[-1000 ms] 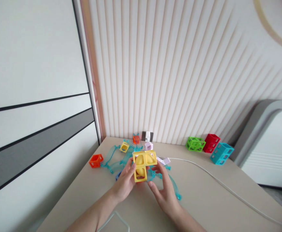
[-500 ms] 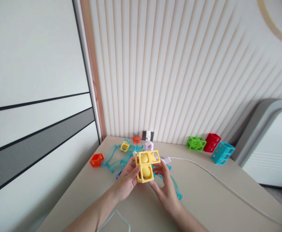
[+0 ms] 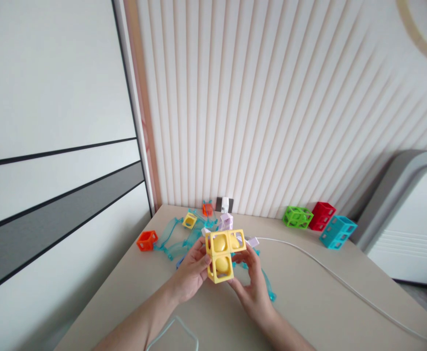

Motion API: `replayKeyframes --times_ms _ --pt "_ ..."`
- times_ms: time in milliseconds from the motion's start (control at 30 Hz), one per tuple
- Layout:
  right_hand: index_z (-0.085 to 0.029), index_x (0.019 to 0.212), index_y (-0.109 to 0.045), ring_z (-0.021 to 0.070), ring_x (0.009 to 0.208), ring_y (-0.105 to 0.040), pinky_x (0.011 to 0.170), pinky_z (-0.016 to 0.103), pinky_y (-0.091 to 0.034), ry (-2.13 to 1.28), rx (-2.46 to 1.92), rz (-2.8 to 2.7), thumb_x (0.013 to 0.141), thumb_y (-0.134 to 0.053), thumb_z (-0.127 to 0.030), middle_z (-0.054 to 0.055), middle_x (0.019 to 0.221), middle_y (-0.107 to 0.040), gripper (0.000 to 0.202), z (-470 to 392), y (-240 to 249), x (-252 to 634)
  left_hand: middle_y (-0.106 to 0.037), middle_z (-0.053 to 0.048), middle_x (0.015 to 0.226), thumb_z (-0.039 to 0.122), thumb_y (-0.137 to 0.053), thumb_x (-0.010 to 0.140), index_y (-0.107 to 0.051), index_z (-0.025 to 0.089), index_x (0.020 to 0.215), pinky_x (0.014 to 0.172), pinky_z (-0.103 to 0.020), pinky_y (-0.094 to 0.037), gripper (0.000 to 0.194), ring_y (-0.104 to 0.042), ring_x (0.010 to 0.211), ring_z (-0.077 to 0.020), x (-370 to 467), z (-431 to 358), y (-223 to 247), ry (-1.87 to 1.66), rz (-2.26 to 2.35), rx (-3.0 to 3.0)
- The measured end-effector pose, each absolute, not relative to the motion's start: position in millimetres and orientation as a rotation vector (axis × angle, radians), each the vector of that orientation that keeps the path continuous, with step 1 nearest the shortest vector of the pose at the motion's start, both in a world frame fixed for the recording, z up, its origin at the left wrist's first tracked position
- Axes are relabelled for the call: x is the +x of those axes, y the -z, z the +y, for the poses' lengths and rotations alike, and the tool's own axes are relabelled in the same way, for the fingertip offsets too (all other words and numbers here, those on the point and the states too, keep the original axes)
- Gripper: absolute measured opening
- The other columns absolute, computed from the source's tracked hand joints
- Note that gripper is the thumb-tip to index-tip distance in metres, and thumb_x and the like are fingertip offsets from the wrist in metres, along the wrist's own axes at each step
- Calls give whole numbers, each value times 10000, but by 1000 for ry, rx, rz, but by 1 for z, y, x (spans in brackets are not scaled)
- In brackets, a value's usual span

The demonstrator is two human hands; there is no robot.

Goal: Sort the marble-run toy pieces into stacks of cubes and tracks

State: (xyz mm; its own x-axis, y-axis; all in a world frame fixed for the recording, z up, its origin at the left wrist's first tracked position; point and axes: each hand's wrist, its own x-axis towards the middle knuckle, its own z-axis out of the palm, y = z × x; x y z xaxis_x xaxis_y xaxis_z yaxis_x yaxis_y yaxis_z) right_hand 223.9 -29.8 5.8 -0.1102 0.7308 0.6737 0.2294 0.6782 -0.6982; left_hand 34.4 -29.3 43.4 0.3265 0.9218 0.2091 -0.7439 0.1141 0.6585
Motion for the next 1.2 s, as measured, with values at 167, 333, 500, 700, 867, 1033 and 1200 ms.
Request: replayKeyframes --times_ms 167,333,500,700,867,1033,1200 --pt "-304 1554 -312 232 962 -658 895 402 -566 -509 -767 -1679 964 -636 -482 90 1182 -625 697 -31 -9 225 -769 -12 1061 320 -859 799 -687 252 1082 825 -279 -585 338 -741 949 -173 36 -31 -47 -1248 305 774" --pt "-297 1549 -324 231 954 -673 894 410 -575 -516 -750 -1678 984 -617 -425 94 1185 -643 649 -31 -11 226 -765 -33 1118 383 -793 864 -710 250 1165 898 -272 -545 340 -716 1022 -179 38 -29 -45 -1258 360 768" --pt "-256 1510 -415 221 869 -680 823 376 -590 -435 -773 -1688 974 -635 -387 72 1029 -686 595 -31 -12 228 -769 -75 1115 505 -722 892 -722 219 1170 923 -346 -541 399 -716 1035 -234 39 -29 -40 -1184 422 703" --pt "-241 1212 -618 181 747 -686 712 284 -586 -362 -763 -1678 978 -623 -339 24 871 -705 253 -32 -16 232 -746 -106 1117 581 -685 890 -602 252 1350 831 -384 -585 571 -717 1013 -268 34 -32 -35 -1173 495 842" --pt "-236 925 -613 143 644 -648 618 215 -545 -335 -796 -1663 964 -638 -305 -17 745 -664 83 -33 -22 232 -727 -100 1064 546 -652 928 -540 256 1406 646 -292 -591 570 -718 932 -250 31 -32 -30 -1140 648 1018" --pt "-232 921 -600 147 617 -625 602 230 -529 -358 -798 -1730 967 -624 -310 -13 725 -645 94 -36 -23 233 -729 -92 1023 524 -614 956 -576 238 1363 614 -283 -594 499 -713 914 -250 28 -33 -32 -1120 645 1086" --pt "-241 934 -593 164 654 -619 633 257 -533 -342 -762 -1793 961 -622 -308 -1 746 -633 78 -38 -21 236 -736 -89 1025 538 -637 934 -568 261 1384 570 -276 -588 533 -720 856 -248 24 -33 -28 -1132 636 1085"
